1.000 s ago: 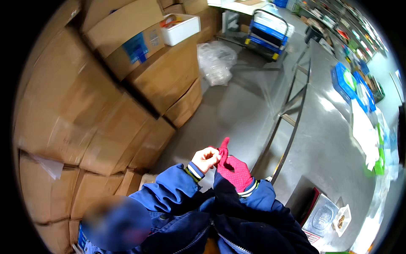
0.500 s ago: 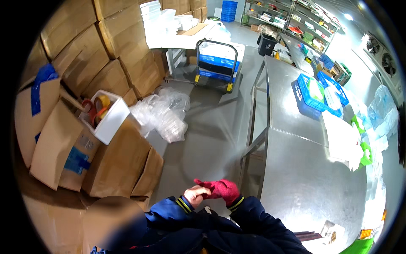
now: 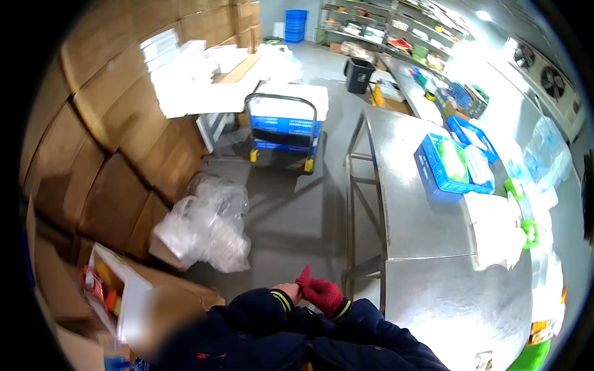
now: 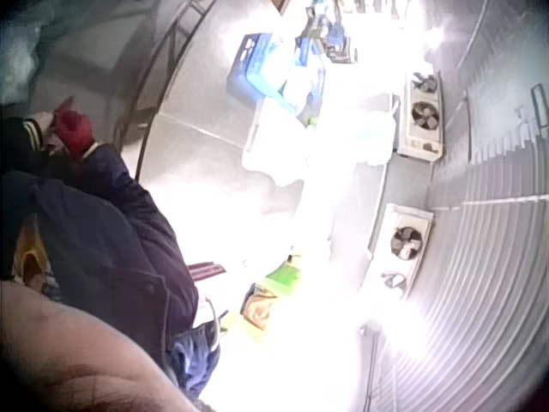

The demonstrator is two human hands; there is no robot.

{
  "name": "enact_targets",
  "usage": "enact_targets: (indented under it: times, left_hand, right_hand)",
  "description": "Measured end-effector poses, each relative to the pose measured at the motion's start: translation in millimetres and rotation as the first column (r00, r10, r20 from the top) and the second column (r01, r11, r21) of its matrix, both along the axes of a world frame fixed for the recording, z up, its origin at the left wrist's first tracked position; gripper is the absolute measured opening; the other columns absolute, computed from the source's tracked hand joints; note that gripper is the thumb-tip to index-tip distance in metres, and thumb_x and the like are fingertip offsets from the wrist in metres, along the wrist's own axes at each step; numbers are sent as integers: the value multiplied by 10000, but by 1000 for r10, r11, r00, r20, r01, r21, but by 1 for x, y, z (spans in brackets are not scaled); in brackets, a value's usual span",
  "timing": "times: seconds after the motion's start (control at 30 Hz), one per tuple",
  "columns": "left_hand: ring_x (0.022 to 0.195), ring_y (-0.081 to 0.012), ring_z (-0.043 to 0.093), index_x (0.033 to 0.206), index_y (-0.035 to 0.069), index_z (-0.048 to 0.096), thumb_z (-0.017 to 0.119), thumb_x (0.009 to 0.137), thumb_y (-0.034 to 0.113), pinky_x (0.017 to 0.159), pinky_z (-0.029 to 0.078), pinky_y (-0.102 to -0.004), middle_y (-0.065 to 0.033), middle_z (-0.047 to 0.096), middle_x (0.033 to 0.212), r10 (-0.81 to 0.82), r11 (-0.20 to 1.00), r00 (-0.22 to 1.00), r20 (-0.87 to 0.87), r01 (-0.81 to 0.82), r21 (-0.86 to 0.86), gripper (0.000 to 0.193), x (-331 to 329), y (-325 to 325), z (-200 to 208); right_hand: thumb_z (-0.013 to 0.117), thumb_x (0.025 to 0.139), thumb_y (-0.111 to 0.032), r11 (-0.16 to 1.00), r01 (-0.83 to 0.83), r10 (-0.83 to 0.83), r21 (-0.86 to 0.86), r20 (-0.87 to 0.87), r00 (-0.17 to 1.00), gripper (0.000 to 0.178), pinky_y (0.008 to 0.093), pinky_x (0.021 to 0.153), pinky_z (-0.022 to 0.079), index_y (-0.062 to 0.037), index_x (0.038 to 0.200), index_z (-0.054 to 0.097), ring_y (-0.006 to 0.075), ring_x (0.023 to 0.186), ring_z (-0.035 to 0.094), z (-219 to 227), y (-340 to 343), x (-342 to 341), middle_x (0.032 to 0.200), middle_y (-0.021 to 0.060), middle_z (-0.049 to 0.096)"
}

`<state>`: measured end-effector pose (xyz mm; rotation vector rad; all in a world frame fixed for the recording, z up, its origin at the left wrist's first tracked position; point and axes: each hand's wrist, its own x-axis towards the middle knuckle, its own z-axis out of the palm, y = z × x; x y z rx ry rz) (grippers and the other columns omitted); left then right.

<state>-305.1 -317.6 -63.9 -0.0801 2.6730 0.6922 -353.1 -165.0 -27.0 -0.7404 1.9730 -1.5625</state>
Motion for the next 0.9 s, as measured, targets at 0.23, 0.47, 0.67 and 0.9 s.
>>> enact_targets:
  times: [0.23,0.47,0.67,0.9]
  left_hand:
    - [507,-103,443,898,35,588,407,836,146,452,325,-223,-15,505,599,-113,78,726,679,-675,734,222,-190,-16,1]
    - [1019,-217,556,1257,42,431,481,831,32,869,435,-325,-118,588,1096,-265,-490,829,493,-556,672,429,-368,-34,-88]
    - [853,-259,622,1188,118,513,455,860,460,744,476,-366,-154,602,1047,88,438,982,169,-190,879,477,-523,-47,29]
    - [1054,-249,524,1338,73,246,425,854,542,874,421,-358,-171,516,1177,-121,-51,782,612,-620,783,698,-706,-71,37]
  right_hand:
    - [596,777,-135,998,56,-52,32,-108,993,176,294,693,467,-63,937,601,212,793,617,-24,3,-138,831,118,627]
    - [634,722,-88,985,-78,6,-155,-414,910,89,352,604,463,-38,785,595,327,695,587,-2,-31,-313,729,157,591]
    - [625,727,-87,975,-164,53,-147,-564,824,104,351,622,465,-45,816,591,315,725,583,-16,-61,-454,768,144,593]
    - [648,698,-100,989,-14,-65,-145,-524,849,185,394,628,460,-50,869,598,331,733,580,-20,-101,-608,773,134,599]
